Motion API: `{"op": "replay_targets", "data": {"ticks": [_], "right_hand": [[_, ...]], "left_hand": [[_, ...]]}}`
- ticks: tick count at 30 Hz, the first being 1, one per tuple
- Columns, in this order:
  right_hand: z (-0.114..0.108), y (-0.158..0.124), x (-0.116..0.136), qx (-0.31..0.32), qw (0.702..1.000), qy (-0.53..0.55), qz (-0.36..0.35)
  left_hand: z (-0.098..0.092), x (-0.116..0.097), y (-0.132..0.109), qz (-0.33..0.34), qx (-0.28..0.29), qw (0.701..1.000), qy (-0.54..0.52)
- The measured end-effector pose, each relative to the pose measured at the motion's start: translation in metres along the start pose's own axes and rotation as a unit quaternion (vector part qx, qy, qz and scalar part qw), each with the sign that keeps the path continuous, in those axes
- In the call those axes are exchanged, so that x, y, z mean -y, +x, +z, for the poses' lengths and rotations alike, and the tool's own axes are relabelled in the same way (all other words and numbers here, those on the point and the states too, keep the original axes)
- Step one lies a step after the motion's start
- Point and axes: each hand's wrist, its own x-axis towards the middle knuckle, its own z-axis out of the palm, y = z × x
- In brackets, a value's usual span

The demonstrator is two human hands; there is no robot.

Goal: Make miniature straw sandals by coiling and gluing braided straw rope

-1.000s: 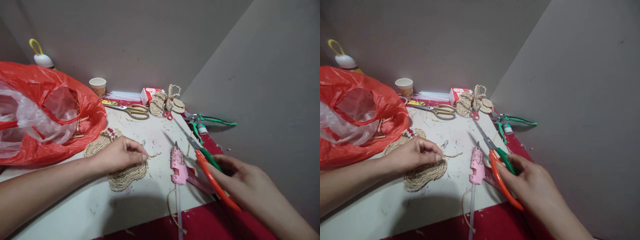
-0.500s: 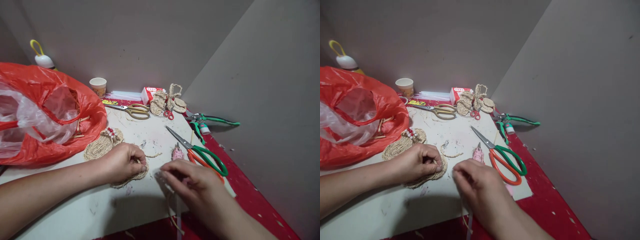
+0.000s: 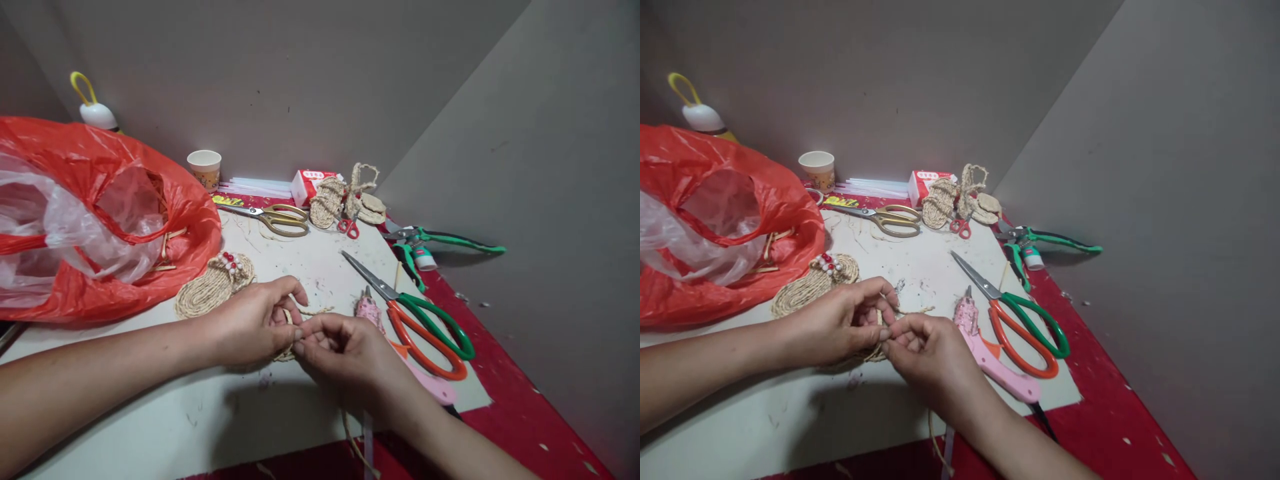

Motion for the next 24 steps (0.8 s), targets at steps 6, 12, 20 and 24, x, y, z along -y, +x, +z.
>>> {"op": "replay_targets", "data": {"ticks": [6,12,20,24], "right_hand": [[-0.002,0.0,0.013,0.04,0.994,0.068,0.07],[-0.003,0.0,0.009,0.011,0.998,0.046,0.032],[-0.009,-0.005,0.011,0.006,0.999,-0.042,0.011],[-0.008,-0.008,0.006,0.006,0.998,-0.065,-0.005]], "left_hand": [[0.004,0.003,0.0,0.01,-0.003,1.0,-0.003],[-0.004,-0.006,-0.002,0.003,-0.037,0.998,0.05],[-0.003,-0.017,-0.021,0.019,0.041,0.928,0.37],[0.008,-0.013,-0.02,-0.001,0.116,0.894,0.433]]}}
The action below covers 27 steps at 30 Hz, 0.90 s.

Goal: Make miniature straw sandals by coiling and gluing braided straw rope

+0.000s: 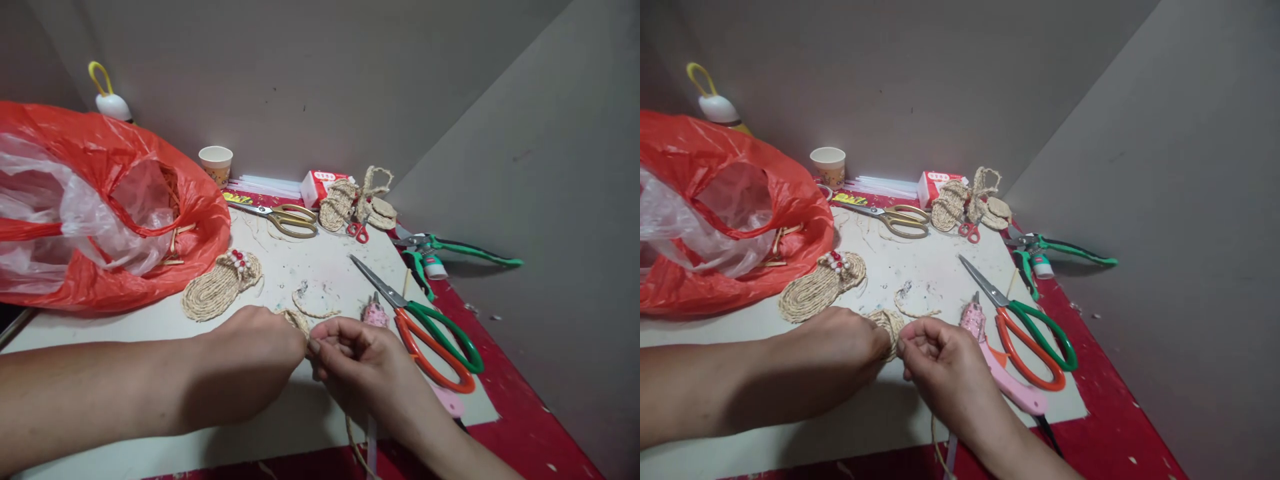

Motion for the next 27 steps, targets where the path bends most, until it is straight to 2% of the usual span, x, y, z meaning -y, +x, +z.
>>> {"op": "replay_targets", "data": {"ticks": [4,10,13,17,19,23,27], "right_hand": [[0.002,-0.003,-0.002,-0.005,1.0,-0.016,0.01],[0.007,-0.005,-0.005,-0.005,1.0,-0.007,0.003],[0.007,-0.006,-0.013,-0.001,1.0,-0.013,-0.004],[0.005,-0.006,-0.02,0.006,1.0,0.014,-0.008],[0.004,-0.006,-0.018,0.009,0.999,0.037,0.006],[0.003,-0.006,-0.007,0.022,0.997,0.054,0.05],[0.003,-0.006,-0.004,0.028,0.996,0.067,0.059]], "left_hand": [[-0.007,-0.002,-0.003,-0.015,-0.012,1.0,-0.003],[-0.016,-0.001,-0.038,-0.007,0.042,0.998,-0.043],[-0.015,0.007,-0.048,-0.023,0.027,0.997,-0.068],[-0.01,0.017,-0.041,-0.032,-0.096,0.993,-0.063],[-0.004,0.017,-0.033,-0.016,-0.13,0.99,-0.059],[0.012,0.013,-0.017,0.033,-0.123,0.991,-0.03],[0.019,0.011,-0.011,0.057,-0.095,0.994,-0.005]]}}
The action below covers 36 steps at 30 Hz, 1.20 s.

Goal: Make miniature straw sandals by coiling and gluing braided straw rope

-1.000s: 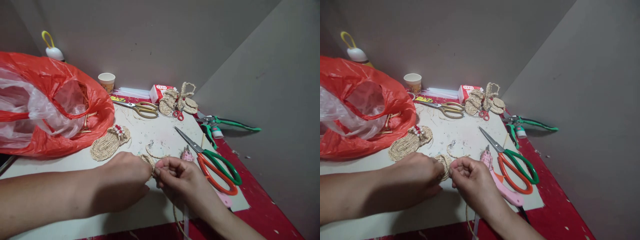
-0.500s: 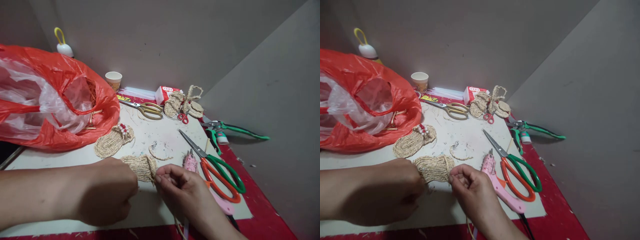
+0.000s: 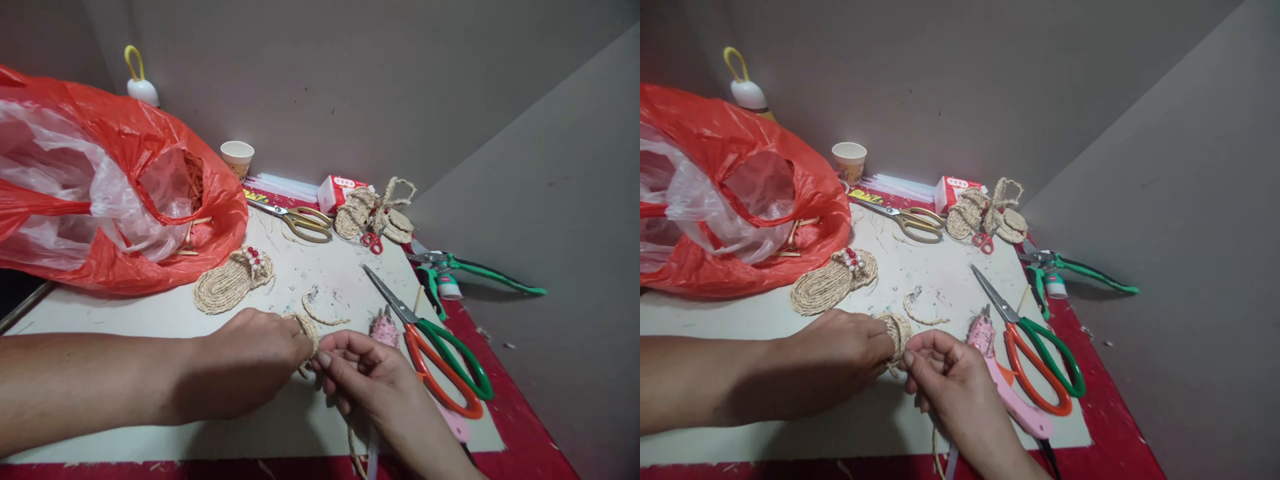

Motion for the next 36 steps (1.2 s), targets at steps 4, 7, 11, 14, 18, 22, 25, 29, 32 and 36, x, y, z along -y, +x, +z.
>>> {"op": "replay_targets", "data": {"ticks": [4,7,11,14,18,22,25,29,32,36], "right_hand": [[0.002,0.0,-0.007,-0.01,1.0,0.007,-0.002],[0.004,-0.002,-0.009,-0.018,1.0,0.024,0.003],[0.008,-0.008,-0.005,-0.033,0.999,0.024,0.008],[0.01,-0.009,-0.004,-0.034,0.999,0.017,0.007],[0.01,-0.009,-0.004,-0.024,1.0,0.015,0.008],[0.008,-0.009,-0.005,-0.019,0.999,0.026,0.003],[0.006,-0.008,-0.006,-0.012,1.0,0.027,-0.001],[0.005,-0.009,-0.004,-0.01,1.0,0.02,-0.01],[0.006,-0.013,0.001,-0.015,0.999,0.026,-0.018],[0.005,-0.019,0.008,-0.019,0.999,0.023,-0.032]], "left_hand": [[-0.007,-0.007,-0.007,-0.016,0.035,0.999,-0.02],[-0.016,-0.014,-0.018,-0.048,0.066,0.995,-0.049],[-0.022,-0.007,-0.023,-0.059,0.011,0.997,-0.057],[-0.021,0.007,-0.017,-0.081,-0.097,0.991,-0.044],[-0.016,0.017,-0.005,-0.078,-0.106,0.991,-0.024],[-0.015,0.018,0.001,-0.091,-0.102,0.99,-0.042],[-0.017,0.017,0.003,-0.111,-0.046,0.99,-0.078],[-0.02,0.017,0.006,-0.159,-0.012,0.977,-0.14],[-0.021,0.016,0.005,-0.19,0.016,0.949,-0.251],[-0.02,0.013,0.004,-0.201,0.038,0.874,-0.44]]}}
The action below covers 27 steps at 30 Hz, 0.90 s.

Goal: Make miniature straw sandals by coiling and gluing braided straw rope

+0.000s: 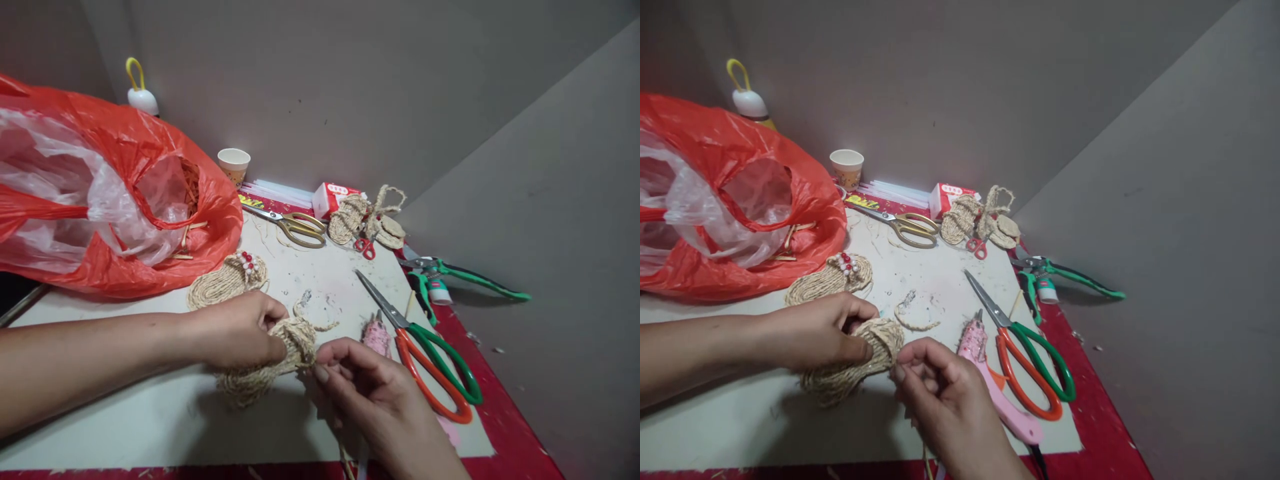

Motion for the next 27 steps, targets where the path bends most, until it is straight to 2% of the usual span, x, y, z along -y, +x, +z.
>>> {"op": "replay_targets", "data": {"ticks": [4,7,14,19,27], "right_hand": [[-0.004,-0.004,0.006,-0.016,0.998,-0.046,-0.042],[-0.007,-0.006,0.008,-0.049,0.992,-0.085,-0.079],[-0.016,-0.005,0.007,-0.076,0.977,-0.134,-0.146],[-0.024,-0.002,0.004,-0.084,0.945,-0.218,-0.23],[-0.023,0.0,0.002,-0.074,0.951,-0.214,-0.208]], "left_hand": [[0.009,0.002,0.001,0.019,0.06,0.979,-0.193],[0.016,0.005,0.004,0.014,0.077,0.958,-0.278],[0.021,0.001,0.006,0.016,0.06,0.954,-0.294],[0.022,-0.004,0.004,0.023,0.066,0.951,-0.301],[0.025,0.001,0.006,0.035,0.077,0.917,-0.389]]}}
